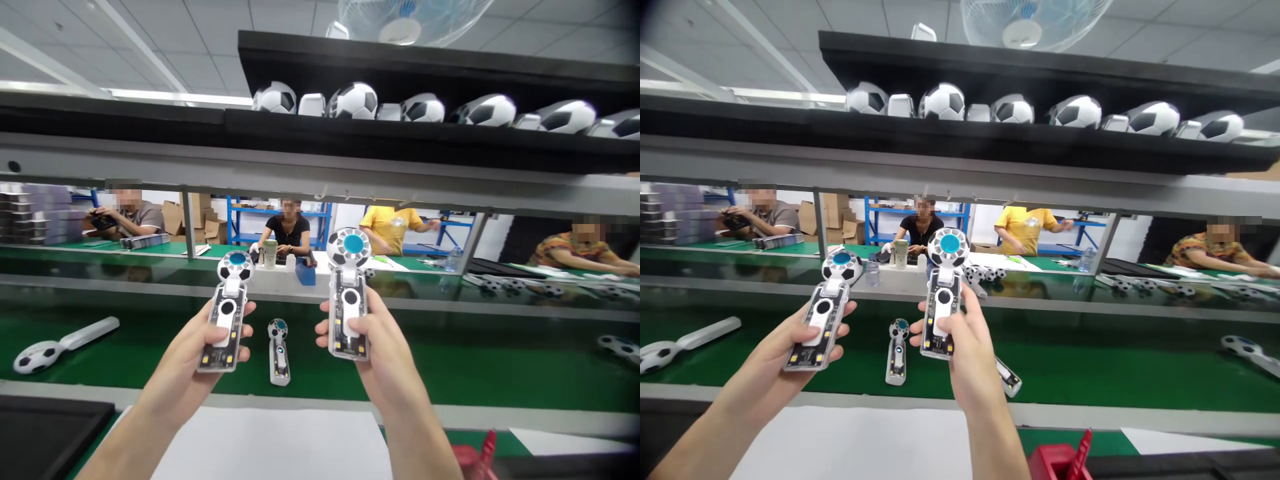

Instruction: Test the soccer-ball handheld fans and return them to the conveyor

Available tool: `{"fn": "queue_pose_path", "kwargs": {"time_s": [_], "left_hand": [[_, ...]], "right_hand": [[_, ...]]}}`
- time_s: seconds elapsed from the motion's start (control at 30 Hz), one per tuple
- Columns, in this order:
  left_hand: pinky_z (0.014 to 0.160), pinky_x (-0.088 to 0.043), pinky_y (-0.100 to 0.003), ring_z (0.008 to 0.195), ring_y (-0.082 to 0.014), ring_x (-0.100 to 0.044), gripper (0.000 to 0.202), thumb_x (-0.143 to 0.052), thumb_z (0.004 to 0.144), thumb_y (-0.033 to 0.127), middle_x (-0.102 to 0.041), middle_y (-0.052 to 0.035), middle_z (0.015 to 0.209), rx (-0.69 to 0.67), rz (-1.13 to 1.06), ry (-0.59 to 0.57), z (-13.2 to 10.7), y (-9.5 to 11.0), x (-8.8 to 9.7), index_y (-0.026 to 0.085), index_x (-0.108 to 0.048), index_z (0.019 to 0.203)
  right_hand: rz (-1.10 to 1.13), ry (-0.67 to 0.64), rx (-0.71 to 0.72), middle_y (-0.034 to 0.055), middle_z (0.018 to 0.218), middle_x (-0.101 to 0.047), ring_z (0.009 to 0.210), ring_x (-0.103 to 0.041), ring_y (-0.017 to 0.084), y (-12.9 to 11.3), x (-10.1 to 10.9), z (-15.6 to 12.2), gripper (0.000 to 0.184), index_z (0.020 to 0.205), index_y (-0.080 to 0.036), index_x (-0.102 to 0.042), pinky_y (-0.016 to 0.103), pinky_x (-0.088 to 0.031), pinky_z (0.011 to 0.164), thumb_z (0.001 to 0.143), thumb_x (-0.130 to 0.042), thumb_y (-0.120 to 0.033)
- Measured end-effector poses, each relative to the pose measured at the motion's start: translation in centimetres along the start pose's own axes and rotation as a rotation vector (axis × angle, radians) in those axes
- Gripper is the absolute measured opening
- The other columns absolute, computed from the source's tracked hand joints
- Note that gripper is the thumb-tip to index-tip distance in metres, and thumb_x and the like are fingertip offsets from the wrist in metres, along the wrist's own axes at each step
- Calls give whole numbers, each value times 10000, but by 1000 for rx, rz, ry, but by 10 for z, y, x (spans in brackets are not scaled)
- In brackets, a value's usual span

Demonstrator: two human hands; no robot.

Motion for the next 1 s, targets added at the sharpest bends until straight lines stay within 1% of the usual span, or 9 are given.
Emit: {"fn": "queue_pose_path", "kwargs": {"time_s": [0.07, 0.17, 0.27, 0.4, 0.5, 0.6, 0.73, 0.87, 1.0], "left_hand": [[604, -605, -302, 798, -223, -708, 545, -672, 706, 131, -661, -108, 1268, -37, 11, -9, -7, 5, 5, 227, -619, 1239], [731, -629, -356, 1014, -327, -694, 565, -675, 680, 151, -644, -102, 1311, -25, -30, -39, -15, 7, 9, 226, -624, 1237], [783, -627, -344, 1155, -353, -632, 497, -682, 708, 188, -628, -85, 1344, 38, -177, -131, -19, 7, 13, 229, -665, 1202], [773, -627, -308, 1194, -321, -613, 384, -657, 755, 212, -642, -56, 1327, 100, -366, -280, -20, 6, 14, 215, -719, 1135], [838, -612, -370, 1229, -321, -587, 388, -611, 783, 181, -640, -55, 1329, 92, -388, -376, -21, 5, 10, 213, -702, 1159], [890, -572, -439, 1043, -335, -694, 458, -642, 748, 165, -687, -125, 1241, 60, -275, -457, -23, 3, 2, 187, -654, 1205], [655, -552, -311, 657, -210, -713, 513, -698, 708, 165, -734, -87, 946, -15, -106, -484, -24, 0, -6, 213, -581, 1205], [585, -492, -256, 625, -156, -646, 494, -696, 717, 165, -675, -27, 841, -59, -45, -467, -24, -3, -8, 241, -540, 1180], [582, -484, -246, 636, -150, -639, 489, -704, 722, 173, -662, -22, 847, -72, -43, -461, -24, -2, -7, 244, -531, 1174]], "right_hand": [[3, -35, -32, 42, 904, -706, 683, -701, 220, 8, -10, -1, 589, 1282, -206, -447, 316, -580, 584, 705, -555, -164], [6, -100, -75, 42, 945, -700, 710, -708, 231, 22, -24, -3, 629, 1290, -241, -392, 327, -574, 587, 694, -579, -167], [26, -167, -107, 37, 1007, -691, 788, -717, 250, 35, -36, -6, 685, 1289, -285, -353, 353, -580, 635, 669, -617, -158], [114, -282, -167, 64, 1021, -685, 807, -708, 259, 44, -51, -12, 541, 1198, -242, -454, 386, -577, 673, 682, -594, -162], [207, -382, -185, 82, 1010, -678, 819, -688, 262, 45, -55, -15, 454, 1155, -210, -524, 386, -572, 674, 705, -582, -184], [202, -401, -192, 92, 1065, -673, 852, -666, 255, 48, -53, -15, 574, 1268, -232, -479, 372, -563, 689, 712, -613, -179], [102, -364, -138, 58, 1041, -670, 823, -643, 247, 51, -52, -16, 778, 1416, -314, -332, 382, -554, 676, 710, -635, -191], [44, -366, -109, 32, 923, -667, 694, -644, 244, 54, -57, -19, 824, 1462, -335, -299, 396, -549, 623, 705, -607, -226], [24, -300, -69, 46, 1000, -668, 795, -657, 267, 52, -56, -21, 827, 1469, -336, -300, 397, -552, 661, 710, -611, -237]]}}
Point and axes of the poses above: each hand's wrist, its own z-axis towards the middle knuckle, its own x-axis out of the back of the hand, y = z × x, the point moved 4 cm from there along z, towards the middle knuckle
